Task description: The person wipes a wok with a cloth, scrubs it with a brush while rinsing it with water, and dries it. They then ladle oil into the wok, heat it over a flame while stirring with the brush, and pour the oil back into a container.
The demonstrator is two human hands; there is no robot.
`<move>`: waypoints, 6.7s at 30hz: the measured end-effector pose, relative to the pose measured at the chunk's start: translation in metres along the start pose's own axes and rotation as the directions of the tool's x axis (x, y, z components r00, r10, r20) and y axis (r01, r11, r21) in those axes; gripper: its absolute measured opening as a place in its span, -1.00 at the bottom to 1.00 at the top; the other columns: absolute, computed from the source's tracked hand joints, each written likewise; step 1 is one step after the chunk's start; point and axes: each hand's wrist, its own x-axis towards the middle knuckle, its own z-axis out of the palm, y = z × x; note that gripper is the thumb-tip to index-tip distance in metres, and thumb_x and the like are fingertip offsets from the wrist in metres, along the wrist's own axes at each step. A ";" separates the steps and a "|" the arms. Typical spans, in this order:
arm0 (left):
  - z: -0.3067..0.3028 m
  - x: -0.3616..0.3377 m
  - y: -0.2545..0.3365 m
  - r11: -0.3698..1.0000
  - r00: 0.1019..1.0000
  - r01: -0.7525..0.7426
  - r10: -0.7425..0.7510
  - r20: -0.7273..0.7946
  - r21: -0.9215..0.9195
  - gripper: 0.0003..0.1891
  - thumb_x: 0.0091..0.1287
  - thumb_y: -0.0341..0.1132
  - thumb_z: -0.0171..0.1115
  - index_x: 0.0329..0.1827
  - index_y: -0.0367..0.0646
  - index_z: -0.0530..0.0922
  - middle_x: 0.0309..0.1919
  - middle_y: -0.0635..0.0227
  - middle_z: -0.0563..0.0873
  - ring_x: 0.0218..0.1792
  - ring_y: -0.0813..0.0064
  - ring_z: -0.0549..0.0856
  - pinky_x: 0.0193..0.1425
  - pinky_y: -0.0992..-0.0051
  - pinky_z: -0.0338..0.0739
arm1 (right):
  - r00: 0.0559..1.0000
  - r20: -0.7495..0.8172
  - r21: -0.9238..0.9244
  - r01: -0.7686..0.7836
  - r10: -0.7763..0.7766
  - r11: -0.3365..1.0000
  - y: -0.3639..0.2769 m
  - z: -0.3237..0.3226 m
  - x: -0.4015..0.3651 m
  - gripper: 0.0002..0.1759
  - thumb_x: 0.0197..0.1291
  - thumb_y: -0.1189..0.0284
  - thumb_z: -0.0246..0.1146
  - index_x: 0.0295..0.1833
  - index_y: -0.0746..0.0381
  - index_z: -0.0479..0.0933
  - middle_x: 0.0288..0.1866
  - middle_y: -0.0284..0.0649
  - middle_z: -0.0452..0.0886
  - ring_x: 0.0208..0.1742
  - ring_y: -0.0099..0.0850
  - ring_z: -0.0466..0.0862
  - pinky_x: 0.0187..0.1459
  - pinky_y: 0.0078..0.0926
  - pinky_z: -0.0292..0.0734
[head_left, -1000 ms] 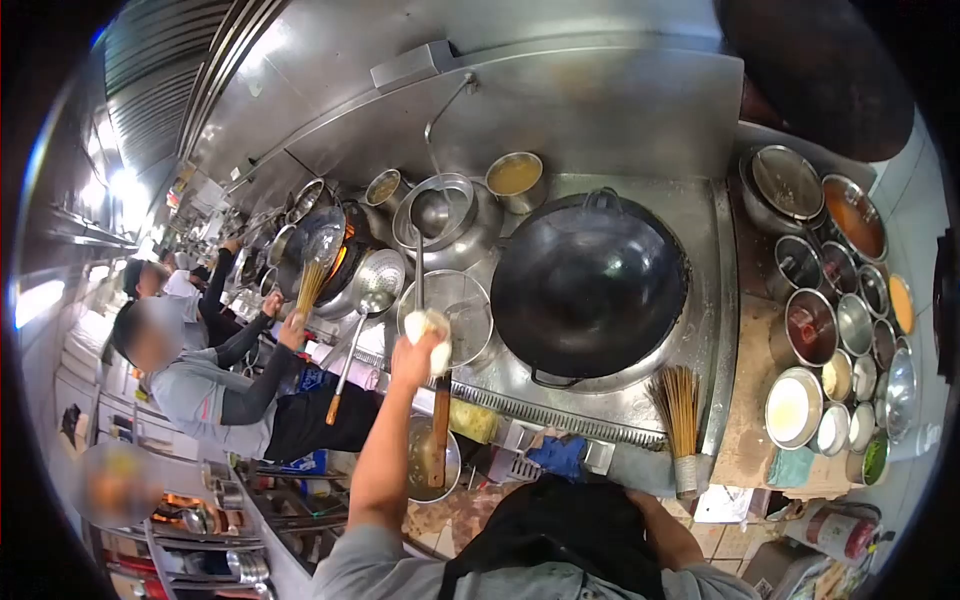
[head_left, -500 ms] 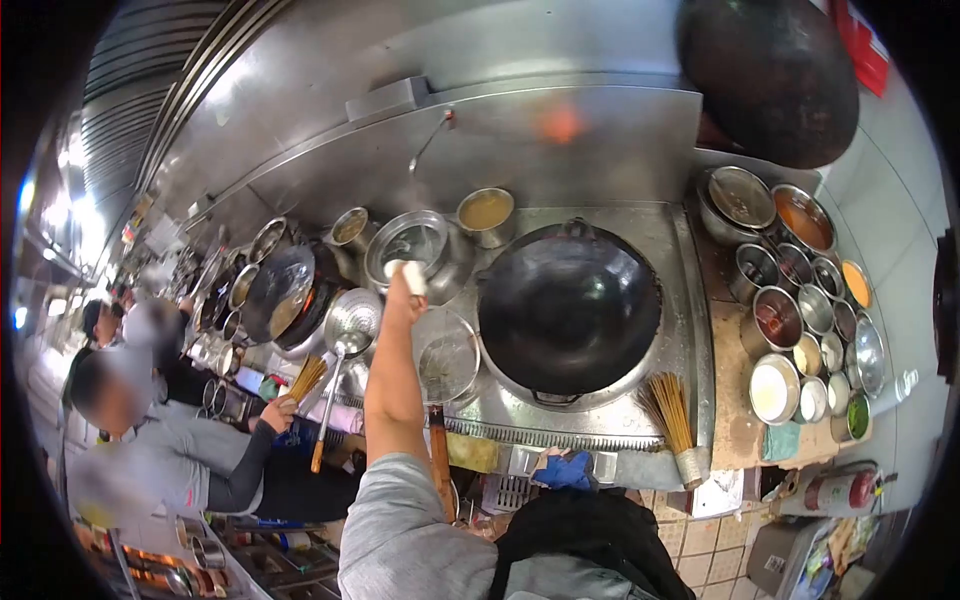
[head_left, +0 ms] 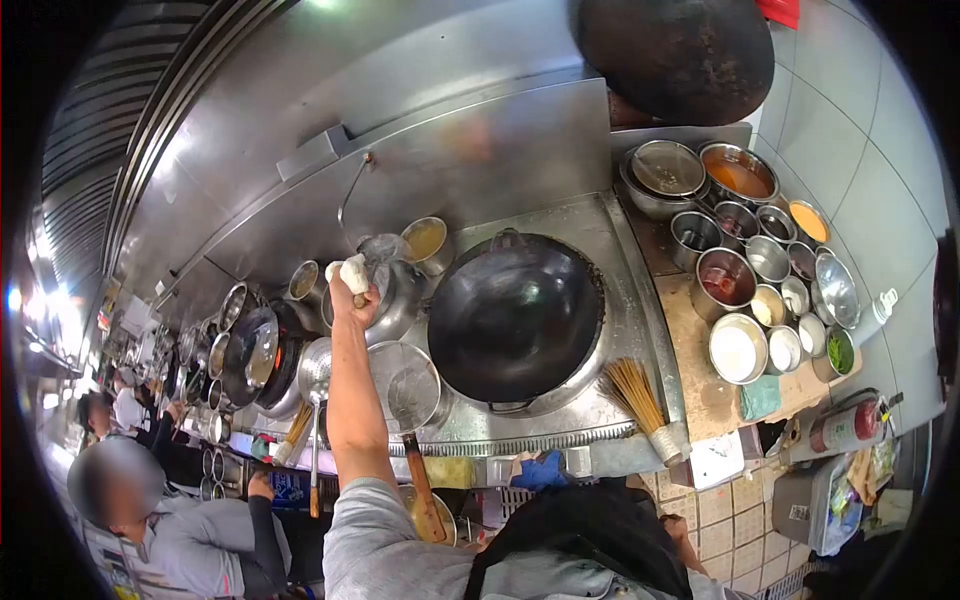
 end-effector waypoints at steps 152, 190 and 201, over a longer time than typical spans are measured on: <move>-0.175 -0.368 -0.271 0.993 0.927 0.108 -0.118 -0.355 -0.047 -0.57 0.25 -0.05 0.19 0.04 -0.16 0.48 -0.39 0.27 0.62 -0.55 0.44 0.58 -0.64 0.50 0.45 | 0.905 0.126 -0.831 0.319 -0.406 0.455 -0.418 0.062 0.328 -0.31 0.28 0.22 0.02 0.50 0.21 0.16 -0.05 0.26 0.63 0.00 0.12 0.66 0.04 -0.03 0.58; -0.178 -0.530 -0.392 0.354 0.885 0.258 0.287 -0.367 0.899 -0.60 0.06 -0.38 0.31 -0.02 -0.31 0.53 -0.27 0.16 0.71 -0.25 0.28 0.71 -0.11 0.34 0.56 | 0.421 -0.315 -0.880 0.207 -0.851 0.428 -0.530 -0.188 0.296 -0.51 0.30 0.17 0.17 0.05 0.43 0.53 -0.15 0.19 0.61 -0.06 0.07 0.63 0.01 -0.14 0.54; -0.170 -0.586 -0.449 -0.020 0.585 0.795 -0.238 -0.775 0.607 -0.35 0.02 -0.08 0.38 0.16 -0.23 0.50 -0.14 -0.02 0.70 -0.09 -0.03 0.69 -0.04 0.14 0.55 | 0.941 0.235 0.512 0.094 -0.245 0.854 -0.516 -0.156 0.315 -0.71 0.39 0.44 0.06 0.19 0.17 0.40 -0.56 -0.33 0.43 -0.79 -0.62 0.26 -0.83 -0.62 0.06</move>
